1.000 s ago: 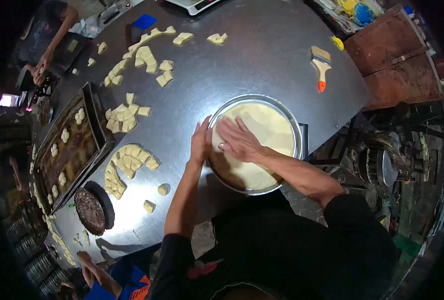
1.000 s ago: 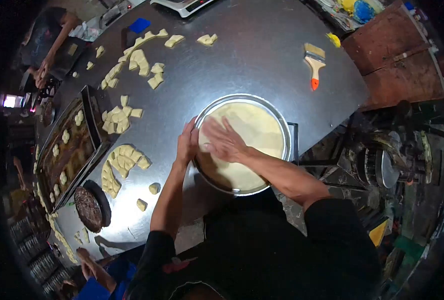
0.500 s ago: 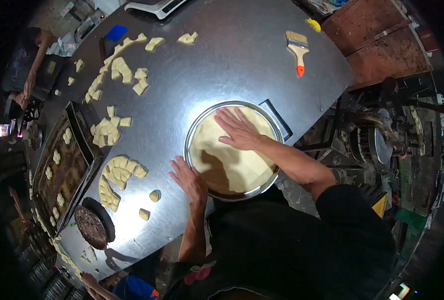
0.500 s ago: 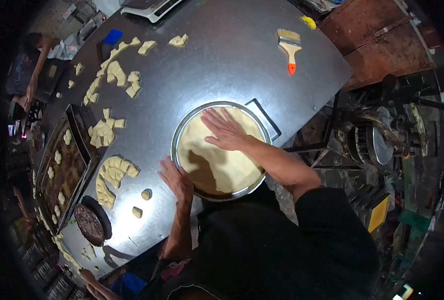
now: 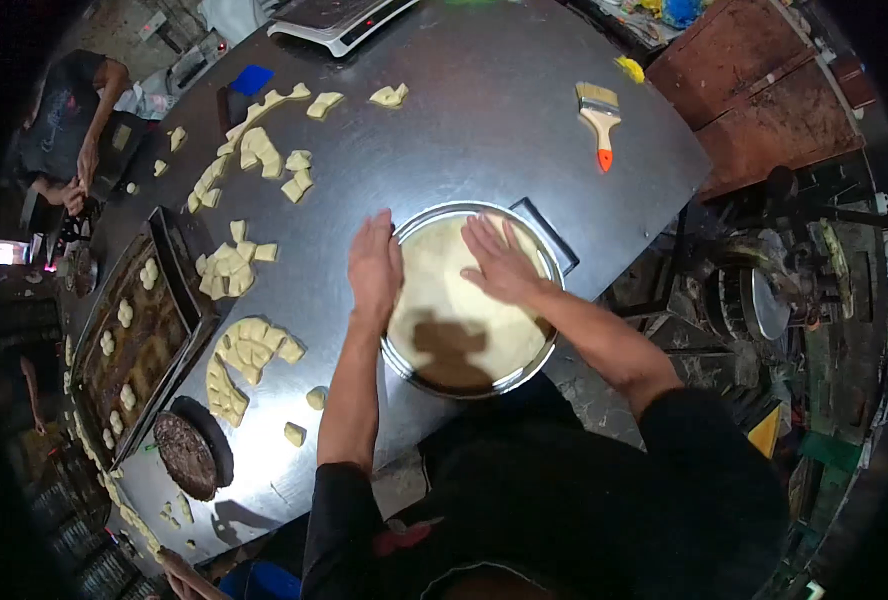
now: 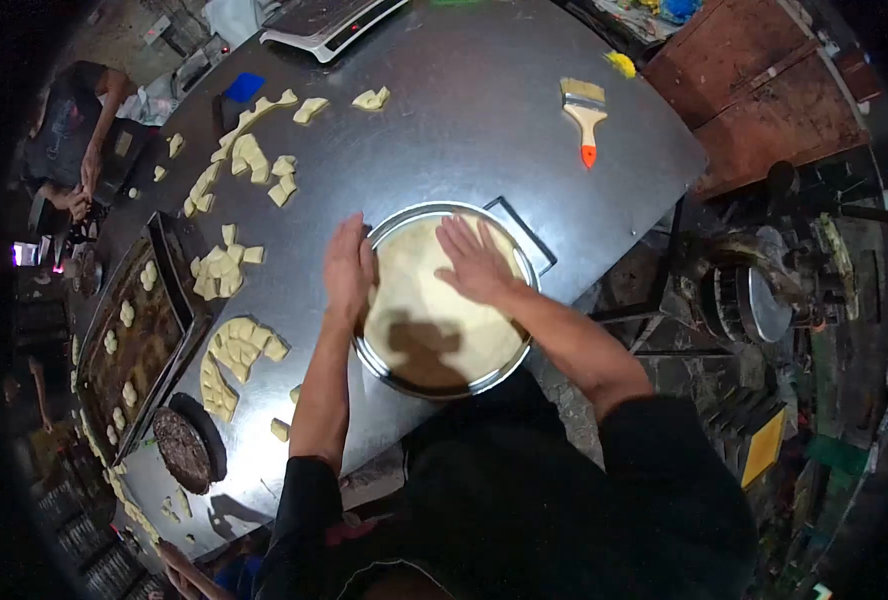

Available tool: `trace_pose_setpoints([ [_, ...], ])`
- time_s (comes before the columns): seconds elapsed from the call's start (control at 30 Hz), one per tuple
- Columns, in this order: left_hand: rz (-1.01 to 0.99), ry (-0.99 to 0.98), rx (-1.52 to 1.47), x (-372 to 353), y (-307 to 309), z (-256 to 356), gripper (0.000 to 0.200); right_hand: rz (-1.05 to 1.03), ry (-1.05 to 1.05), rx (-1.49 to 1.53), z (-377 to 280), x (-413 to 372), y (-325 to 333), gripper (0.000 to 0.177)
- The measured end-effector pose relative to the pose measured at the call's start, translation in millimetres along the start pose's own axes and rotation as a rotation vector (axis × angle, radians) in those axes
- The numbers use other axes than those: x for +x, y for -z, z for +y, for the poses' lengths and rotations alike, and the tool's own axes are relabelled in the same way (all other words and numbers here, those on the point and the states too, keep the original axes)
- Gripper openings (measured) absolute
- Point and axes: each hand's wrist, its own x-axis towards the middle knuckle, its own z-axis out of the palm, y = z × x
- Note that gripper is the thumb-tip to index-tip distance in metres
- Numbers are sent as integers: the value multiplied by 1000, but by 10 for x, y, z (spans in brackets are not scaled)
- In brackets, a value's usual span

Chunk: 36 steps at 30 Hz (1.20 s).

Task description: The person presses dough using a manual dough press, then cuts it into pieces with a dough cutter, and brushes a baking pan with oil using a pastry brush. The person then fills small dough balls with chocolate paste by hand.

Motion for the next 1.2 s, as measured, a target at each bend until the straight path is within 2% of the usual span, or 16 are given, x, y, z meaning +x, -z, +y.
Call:
trace_pose_setpoints([
  [0.07,-78,-43,235,-229,-85,-292,33,-100,-58,78,-61,287,97,70],
  [0.1,-132,138,98,-372,-72,-311,33,-197,-113,135,-144,448,207,75],
  [0.13,-175,311,-39,-479,-10,-312,34,-193,-90,138,-277,469,74,75],
  [0.2,-365,312,74,-836,132,-217,36,-24,20,-57,-556,293,-240,75],
  [0.27,-296,263,16,-950,133,-254,41,-32,65,41,-754,128,-241,72],
  [0.33,-130,442,-157,-625,233,-175,43,-136,246,-19,-893,-104,-282,73],
  [0.43,-87,329,-292,-114,-37,-339,47,-39,412,-408,-1070,-330,-362,68],
  [0.53,-113,170,-161,-279,-131,-502,49,-146,293,202,-975,-31,-177,68],
  [0.67,-78,222,-62,-505,-35,-388,51,-96,250,30,-977,222,-328,71],
  [0.73,-42,206,35,-666,25,-394,52,-285,224,305,-853,326,-58,71],
  [0.8,-41,348,-36,-886,32,-313,56,5,-11,28,-587,185,-162,69],
  [0.93,10,440,116,-1303,68,27,58,-42,139,209,-331,66,46,68],
  [1.0,5,248,554,-1245,66,148,60,-15,117,142,-197,62,3,68],
  [1.07,-86,-30,45,-785,-18,330,66,3,78,24,-84,-65,-85,66],
  [1.13,-250,-337,396,-491,-244,383,70,-26,88,111,-15,-60,56,65],
  [1.2,-277,-263,306,-487,-342,322,71,19,71,-36,206,-258,62,62],
])
